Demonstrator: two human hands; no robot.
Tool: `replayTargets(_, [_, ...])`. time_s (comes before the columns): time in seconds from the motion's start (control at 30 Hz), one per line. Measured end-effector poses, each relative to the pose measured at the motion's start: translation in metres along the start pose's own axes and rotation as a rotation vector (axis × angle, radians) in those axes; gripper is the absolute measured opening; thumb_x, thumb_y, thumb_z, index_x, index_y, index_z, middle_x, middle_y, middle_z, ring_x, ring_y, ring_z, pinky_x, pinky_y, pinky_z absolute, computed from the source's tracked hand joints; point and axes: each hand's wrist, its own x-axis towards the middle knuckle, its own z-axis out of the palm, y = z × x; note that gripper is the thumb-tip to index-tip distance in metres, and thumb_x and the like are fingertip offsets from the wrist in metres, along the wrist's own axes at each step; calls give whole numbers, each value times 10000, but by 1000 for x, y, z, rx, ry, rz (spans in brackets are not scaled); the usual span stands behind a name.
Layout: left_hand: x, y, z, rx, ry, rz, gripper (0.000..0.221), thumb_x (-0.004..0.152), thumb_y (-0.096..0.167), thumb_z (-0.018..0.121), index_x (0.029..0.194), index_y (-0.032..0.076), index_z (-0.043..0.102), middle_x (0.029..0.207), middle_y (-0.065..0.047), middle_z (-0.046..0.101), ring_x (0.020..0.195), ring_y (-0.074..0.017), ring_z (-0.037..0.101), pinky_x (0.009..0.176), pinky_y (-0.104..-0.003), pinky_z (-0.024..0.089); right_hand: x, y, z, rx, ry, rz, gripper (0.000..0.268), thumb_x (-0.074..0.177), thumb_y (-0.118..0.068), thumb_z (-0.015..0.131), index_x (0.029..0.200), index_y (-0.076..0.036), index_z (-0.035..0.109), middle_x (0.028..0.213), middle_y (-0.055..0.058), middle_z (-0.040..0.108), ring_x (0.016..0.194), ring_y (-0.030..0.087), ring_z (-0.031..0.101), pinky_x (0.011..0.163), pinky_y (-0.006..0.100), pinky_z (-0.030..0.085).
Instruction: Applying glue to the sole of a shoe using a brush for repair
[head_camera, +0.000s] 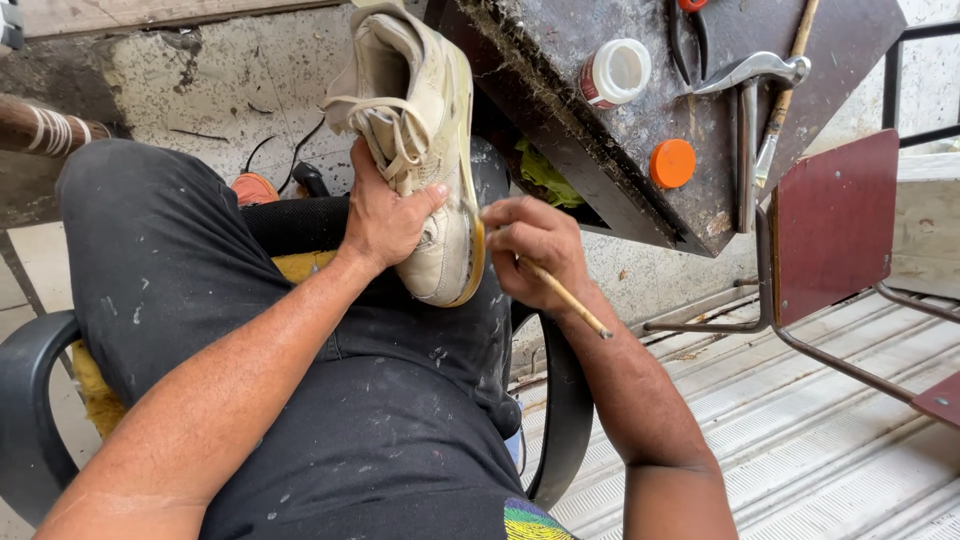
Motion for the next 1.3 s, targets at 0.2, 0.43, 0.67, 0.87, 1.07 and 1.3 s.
replayTargets(0.2, [-19,49,6,57,33,56,864,828,146,814,1463,-39,260,1396,-318,501,1367,-492,485,1177,-586,396,-10,18,5,-137,66,7,195,787,94,717,715,-85,693,870,135,743,732,378,732,638,415,587])
replayTargets(0.43, [-20,55,13,211,43,48,921,851,184,806,1506,-85,219,1464,-404,398,1421,-549,379,1179,-647,329,15,0,4,-223,65,15,197,803,67,723,719,-109,696,848,98,732,668,329,716,607,341,567])
replayTargets(0.67, [-16,42,8,137,63,64,928,782,160,861,1479,-37,281,1394,-349,477,1373,-520,455,1170,-605,348,-1,-19,-8,-126,-34,157,222,751,98,700,691,-108,645,725,101,663,569,321,651,539,327,530])
replayTargets(0.87, [-18,41,5,43,76,111,1083,657,256,905,1494,-40,284,1438,-359,447,1389,-534,427,1202,-587,316,35,-14,-73,21,156,291,173,745,92,709,690,-73,703,750,127,705,670,236,673,629,310,537])
replayTargets(1.07, [-26,41,5,20,32,112,1157,625,231,899,1552,0,248,1504,-359,393,1419,-519,387,1215,-586,293,69,41,-131,-211,255,172,144,771,132,715,834,7,749,797,184,682,743,277,679,662,356,551])
replayTargets(1.3, [-27,32,-2,-47,22,119,964,753,105,808,1546,6,269,1466,-345,439,1400,-525,410,1192,-615,299,73,80,-121,-287,233,338,193,750,130,706,842,-32,757,826,173,702,743,247,707,569,320,558])
